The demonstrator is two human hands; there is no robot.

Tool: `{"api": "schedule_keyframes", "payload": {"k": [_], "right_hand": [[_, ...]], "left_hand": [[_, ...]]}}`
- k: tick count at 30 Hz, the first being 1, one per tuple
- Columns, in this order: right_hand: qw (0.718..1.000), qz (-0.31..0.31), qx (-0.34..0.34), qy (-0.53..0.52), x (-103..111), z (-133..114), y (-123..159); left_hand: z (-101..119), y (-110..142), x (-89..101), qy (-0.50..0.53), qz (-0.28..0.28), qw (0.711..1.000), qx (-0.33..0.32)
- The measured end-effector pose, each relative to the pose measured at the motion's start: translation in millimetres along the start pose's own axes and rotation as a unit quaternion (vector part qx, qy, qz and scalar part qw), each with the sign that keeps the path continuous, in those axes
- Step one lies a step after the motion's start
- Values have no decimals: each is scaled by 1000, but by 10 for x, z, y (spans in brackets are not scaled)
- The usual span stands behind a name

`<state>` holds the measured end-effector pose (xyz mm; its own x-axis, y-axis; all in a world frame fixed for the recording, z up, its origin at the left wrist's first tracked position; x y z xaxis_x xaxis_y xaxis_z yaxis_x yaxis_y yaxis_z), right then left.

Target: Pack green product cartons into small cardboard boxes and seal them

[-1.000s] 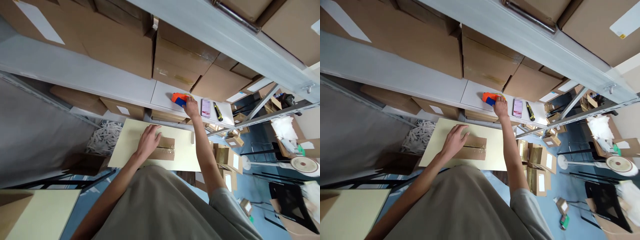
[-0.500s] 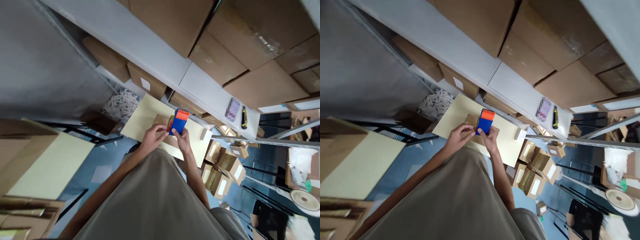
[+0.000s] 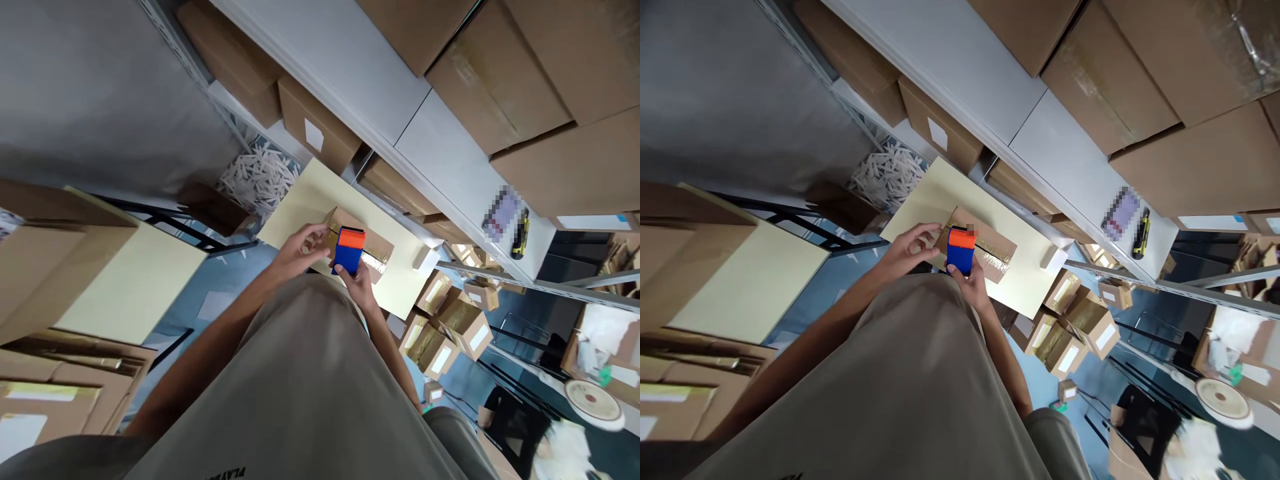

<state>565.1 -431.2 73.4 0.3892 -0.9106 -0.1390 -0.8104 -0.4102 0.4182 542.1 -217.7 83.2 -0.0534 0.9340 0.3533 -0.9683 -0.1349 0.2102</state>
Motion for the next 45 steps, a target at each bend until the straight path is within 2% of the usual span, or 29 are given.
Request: {"api": "schedule_keyframes", "payload": {"k": [5, 10, 13, 16, 20, 23, 26, 28, 31, 34, 36, 40, 45], "right_hand": [[996, -37, -13, 78, 46, -39, 128], [987, -65, -32, 145, 81, -88, 184], [983, -76, -42, 161, 98, -125, 186], [978, -71, -56, 188, 125, -165, 165], [969, -70, -64, 226, 201, -231, 76], [960, -98, -84, 247, 308, -303, -22], [949, -128, -151, 247, 456, -417, -109], [940, -151, -200, 234, 546, -531, -147], [922, -181, -253, 232, 673, -728, -185], [911, -164, -272, 263, 823, -889, -248], [905, -166, -280, 274, 893, -944, -313], [897, -199, -294, 264, 913, -931, -507], [888, -206, -301, 280, 854, -761, -806]], "left_hand": [[168, -237, 244, 30, -65, 997, -7], [339, -320, 283, 13, -125, 992, -8], [288, -367, 251, 19, -135, 991, -5], [138, -422, 184, 29, -140, 990, -1], [-161, -470, 15, 41, -102, 993, 30], [-381, -461, -204, 66, -61, 994, 69], [-526, -432, -434, 97, -45, 988, 109], [-582, -431, -516, 109, -45, 985, 125], [-684, -486, -459, 121, -6, 980, 156], [-834, -574, -325, 138, 47, 968, 203], [-919, -626, -283, 152, 57, 962, 218], [-1052, -679, -277, 168, 76, 957, 223], [-1283, -776, -326, 152, 88, 955, 239]]}}
Point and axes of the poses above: each hand's wrist, its own y-axis away from the middle knuckle, its own x-axis out of the back of the hand, z = x × y, the point moved 4 cm from there along -y, towards the middle knuckle, and after that the axes turned 15 degrees about -y, right-handed, at the moved point
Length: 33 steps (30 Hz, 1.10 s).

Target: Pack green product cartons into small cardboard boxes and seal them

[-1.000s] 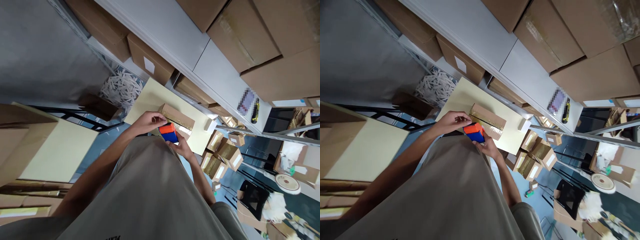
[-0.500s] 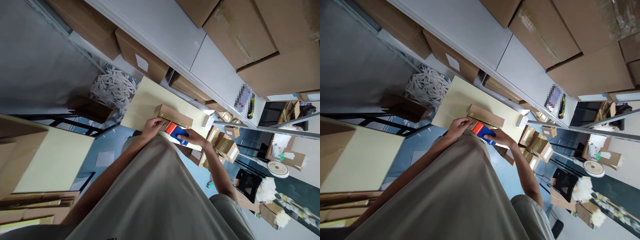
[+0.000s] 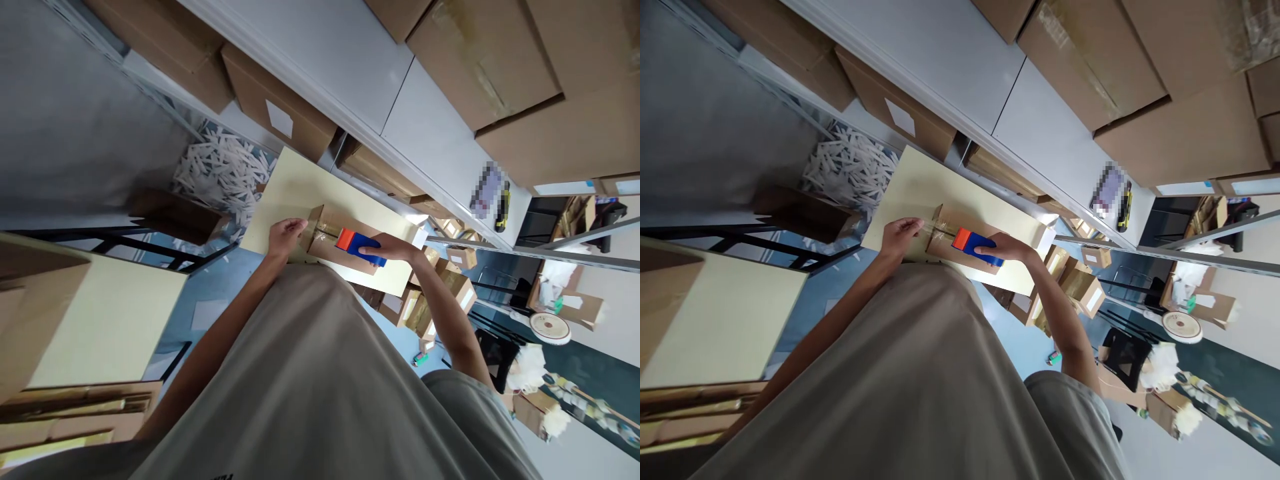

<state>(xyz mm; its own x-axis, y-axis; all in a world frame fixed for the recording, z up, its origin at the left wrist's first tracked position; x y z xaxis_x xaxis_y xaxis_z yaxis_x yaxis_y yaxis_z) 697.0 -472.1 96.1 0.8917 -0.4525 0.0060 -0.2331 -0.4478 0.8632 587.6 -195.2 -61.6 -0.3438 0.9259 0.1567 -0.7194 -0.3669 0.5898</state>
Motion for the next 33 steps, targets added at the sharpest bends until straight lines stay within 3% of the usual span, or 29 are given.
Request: {"api": "schedule_keyframes", "payload": {"k": [5, 12, 16, 19, 23, 27, 30, 33], "right_hand": [[999, 16, 0, 40, 56, 26, -289], [1000, -5, 14, 17, 66, 115, -451], [999, 15, 30, 32, 109, 150, -482], [999, 9, 37, 20, 102, 176, -500], [998, -16, 35, -42, 26, 187, -482], [999, -14, -1, -48, 155, 354, -150], [997, -16, -60, -35, 463, 721, 363], [992, 24, -125, 5, 821, 1175, 843]], "left_hand": [[-196, -201, -128, 7, 4, 1000, 30], [-295, -202, -217, -66, -36, 995, 65], [-125, -85, -111, -164, 39, 986, -10], [28, 49, -170, -204, 30, 974, -99], [61, 123, -242, -232, 30, 968, -86], [26, 119, -250, -216, 47, 973, -63], [9, 119, -267, -212, 60, 973, -63], [0, 112, -300, -215, 79, 971, -64]]}}
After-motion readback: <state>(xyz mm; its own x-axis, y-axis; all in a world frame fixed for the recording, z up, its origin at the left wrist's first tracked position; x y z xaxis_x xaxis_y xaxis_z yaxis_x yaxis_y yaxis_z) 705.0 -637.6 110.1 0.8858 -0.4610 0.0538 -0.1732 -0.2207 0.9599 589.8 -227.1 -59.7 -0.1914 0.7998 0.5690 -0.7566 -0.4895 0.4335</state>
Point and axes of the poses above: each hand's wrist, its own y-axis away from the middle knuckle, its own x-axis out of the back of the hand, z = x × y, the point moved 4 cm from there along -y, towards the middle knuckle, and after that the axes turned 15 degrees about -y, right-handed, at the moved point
